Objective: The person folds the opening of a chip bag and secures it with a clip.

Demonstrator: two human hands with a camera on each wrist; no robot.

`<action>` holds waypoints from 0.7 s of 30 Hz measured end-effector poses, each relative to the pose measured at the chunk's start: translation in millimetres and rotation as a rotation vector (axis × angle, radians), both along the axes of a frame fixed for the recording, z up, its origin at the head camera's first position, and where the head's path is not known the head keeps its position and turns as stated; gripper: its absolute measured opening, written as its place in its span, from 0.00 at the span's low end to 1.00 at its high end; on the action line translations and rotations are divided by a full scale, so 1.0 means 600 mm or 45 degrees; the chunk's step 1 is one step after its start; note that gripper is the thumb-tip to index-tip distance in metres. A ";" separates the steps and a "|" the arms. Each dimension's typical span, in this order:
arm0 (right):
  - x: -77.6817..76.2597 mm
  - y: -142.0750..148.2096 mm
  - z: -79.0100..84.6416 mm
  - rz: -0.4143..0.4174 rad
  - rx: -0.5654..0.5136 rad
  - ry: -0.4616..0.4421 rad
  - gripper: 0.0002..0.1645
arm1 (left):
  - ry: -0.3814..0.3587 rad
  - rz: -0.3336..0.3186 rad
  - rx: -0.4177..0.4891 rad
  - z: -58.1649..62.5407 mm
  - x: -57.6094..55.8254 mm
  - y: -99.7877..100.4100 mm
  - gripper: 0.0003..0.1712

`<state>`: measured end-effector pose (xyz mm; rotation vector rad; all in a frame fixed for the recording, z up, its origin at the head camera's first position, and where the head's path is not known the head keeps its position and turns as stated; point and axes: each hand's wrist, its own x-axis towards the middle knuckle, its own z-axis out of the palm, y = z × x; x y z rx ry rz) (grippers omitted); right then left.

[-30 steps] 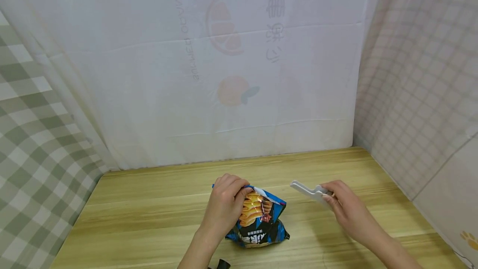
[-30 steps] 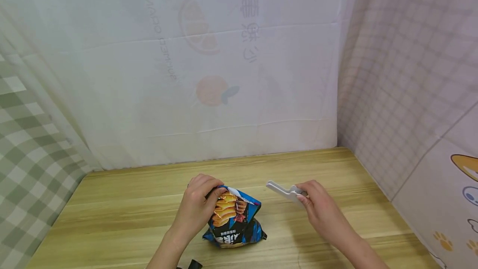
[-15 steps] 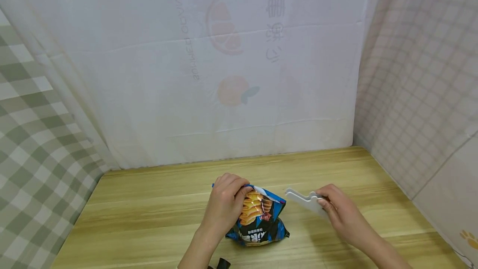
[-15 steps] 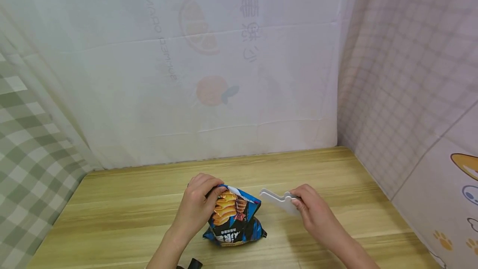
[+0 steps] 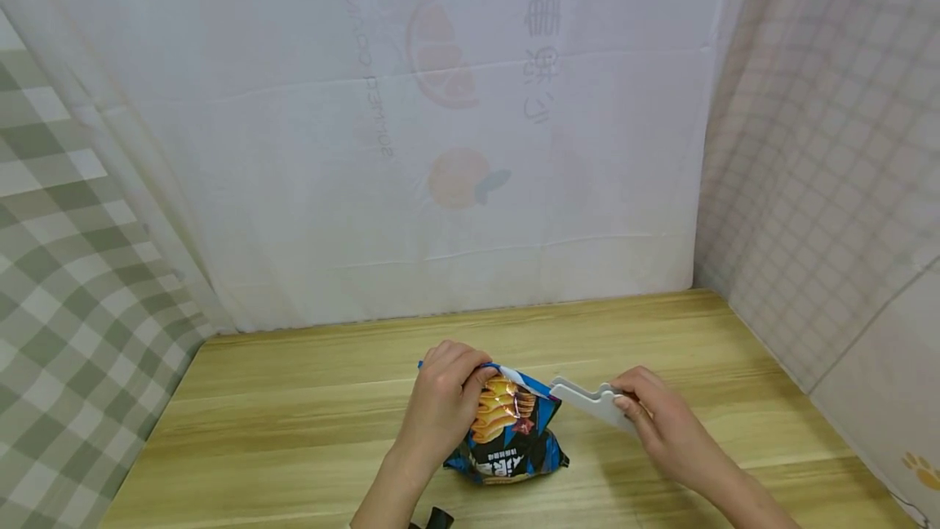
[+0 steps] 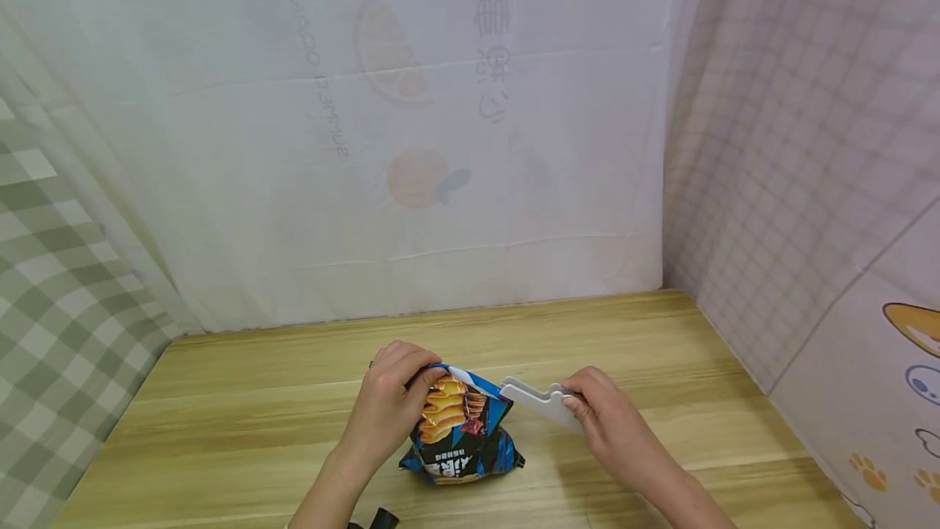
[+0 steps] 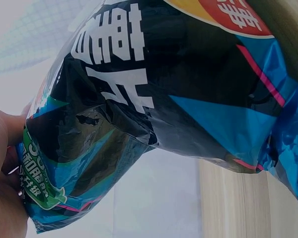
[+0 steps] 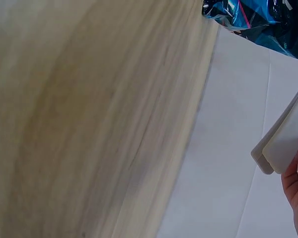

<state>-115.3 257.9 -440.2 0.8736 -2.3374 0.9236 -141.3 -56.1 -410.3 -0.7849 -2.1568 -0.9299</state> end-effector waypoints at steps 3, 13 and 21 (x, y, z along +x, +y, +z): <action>-0.001 -0.004 0.000 -0.004 0.007 0.024 0.19 | 0.001 -0.001 0.000 0.000 0.000 0.000 0.04; -0.005 -0.014 0.002 0.001 0.007 0.042 0.21 | -0.021 -0.019 -0.005 0.002 0.001 -0.002 0.03; -0.008 -0.021 -0.002 0.006 0.004 0.026 0.21 | -0.022 -0.018 -0.002 0.002 0.001 0.000 0.04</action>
